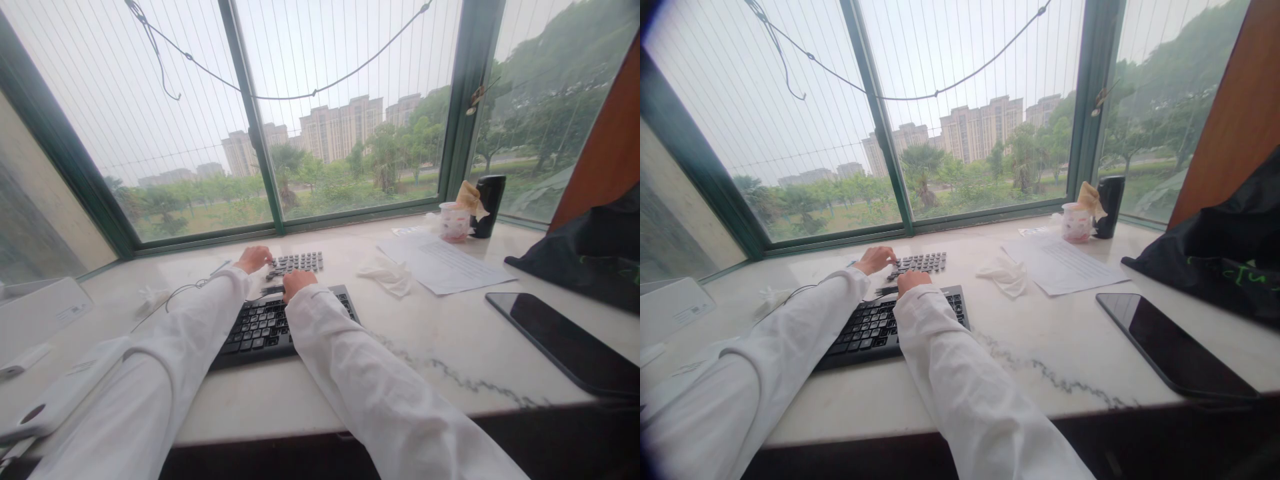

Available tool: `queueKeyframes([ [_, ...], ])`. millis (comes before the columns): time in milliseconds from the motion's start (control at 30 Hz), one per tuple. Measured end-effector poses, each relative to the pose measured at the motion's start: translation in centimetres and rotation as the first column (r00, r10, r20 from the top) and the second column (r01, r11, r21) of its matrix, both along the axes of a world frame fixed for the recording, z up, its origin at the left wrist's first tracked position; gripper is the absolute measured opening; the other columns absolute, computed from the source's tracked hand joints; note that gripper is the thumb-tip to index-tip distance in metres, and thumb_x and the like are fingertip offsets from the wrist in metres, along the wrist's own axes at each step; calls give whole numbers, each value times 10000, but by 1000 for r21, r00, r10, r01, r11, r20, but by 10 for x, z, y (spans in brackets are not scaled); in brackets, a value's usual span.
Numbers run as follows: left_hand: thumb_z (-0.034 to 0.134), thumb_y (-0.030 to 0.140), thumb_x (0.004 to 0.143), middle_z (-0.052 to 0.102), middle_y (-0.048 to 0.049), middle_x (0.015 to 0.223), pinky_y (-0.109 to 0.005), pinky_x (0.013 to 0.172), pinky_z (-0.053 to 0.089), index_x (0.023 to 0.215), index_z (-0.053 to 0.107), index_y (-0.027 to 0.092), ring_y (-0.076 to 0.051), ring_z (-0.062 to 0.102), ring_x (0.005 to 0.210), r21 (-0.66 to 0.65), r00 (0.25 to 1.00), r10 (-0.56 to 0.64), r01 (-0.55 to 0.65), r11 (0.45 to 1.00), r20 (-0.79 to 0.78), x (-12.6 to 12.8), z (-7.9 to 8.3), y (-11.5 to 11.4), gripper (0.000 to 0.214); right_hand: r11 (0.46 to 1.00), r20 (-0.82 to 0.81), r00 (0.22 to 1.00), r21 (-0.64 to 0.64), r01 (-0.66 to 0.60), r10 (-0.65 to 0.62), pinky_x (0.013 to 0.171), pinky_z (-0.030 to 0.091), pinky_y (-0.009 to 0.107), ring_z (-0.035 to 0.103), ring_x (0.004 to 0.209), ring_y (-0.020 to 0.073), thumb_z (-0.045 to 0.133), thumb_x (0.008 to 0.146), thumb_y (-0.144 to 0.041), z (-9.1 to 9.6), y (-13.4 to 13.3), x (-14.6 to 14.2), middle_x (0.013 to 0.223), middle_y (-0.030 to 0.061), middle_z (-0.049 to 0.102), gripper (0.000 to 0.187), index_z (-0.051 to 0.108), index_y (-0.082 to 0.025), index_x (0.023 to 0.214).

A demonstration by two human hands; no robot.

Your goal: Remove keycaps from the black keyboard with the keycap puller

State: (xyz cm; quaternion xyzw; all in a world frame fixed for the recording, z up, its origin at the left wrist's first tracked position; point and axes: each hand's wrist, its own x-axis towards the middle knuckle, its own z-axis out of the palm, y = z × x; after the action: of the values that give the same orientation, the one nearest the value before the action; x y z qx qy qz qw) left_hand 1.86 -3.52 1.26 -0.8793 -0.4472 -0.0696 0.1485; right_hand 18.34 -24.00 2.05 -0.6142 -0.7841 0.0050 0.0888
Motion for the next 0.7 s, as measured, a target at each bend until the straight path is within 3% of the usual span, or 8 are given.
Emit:
queueKeyframes([
  [700, 586, 348, 827, 700, -7, 998, -255, 750, 430, 834, 760, 299, -178, 631, 855, 28, 1000, -6, 6, 1000, 1, 2, 3, -8, 181, 1000, -19, 1000, -2, -9, 9, 828, 506, 405, 634, 1006, 279, 598, 781, -267, -1, 1, 0, 1087, 161, 668, 350, 660, -170, 1112],
])
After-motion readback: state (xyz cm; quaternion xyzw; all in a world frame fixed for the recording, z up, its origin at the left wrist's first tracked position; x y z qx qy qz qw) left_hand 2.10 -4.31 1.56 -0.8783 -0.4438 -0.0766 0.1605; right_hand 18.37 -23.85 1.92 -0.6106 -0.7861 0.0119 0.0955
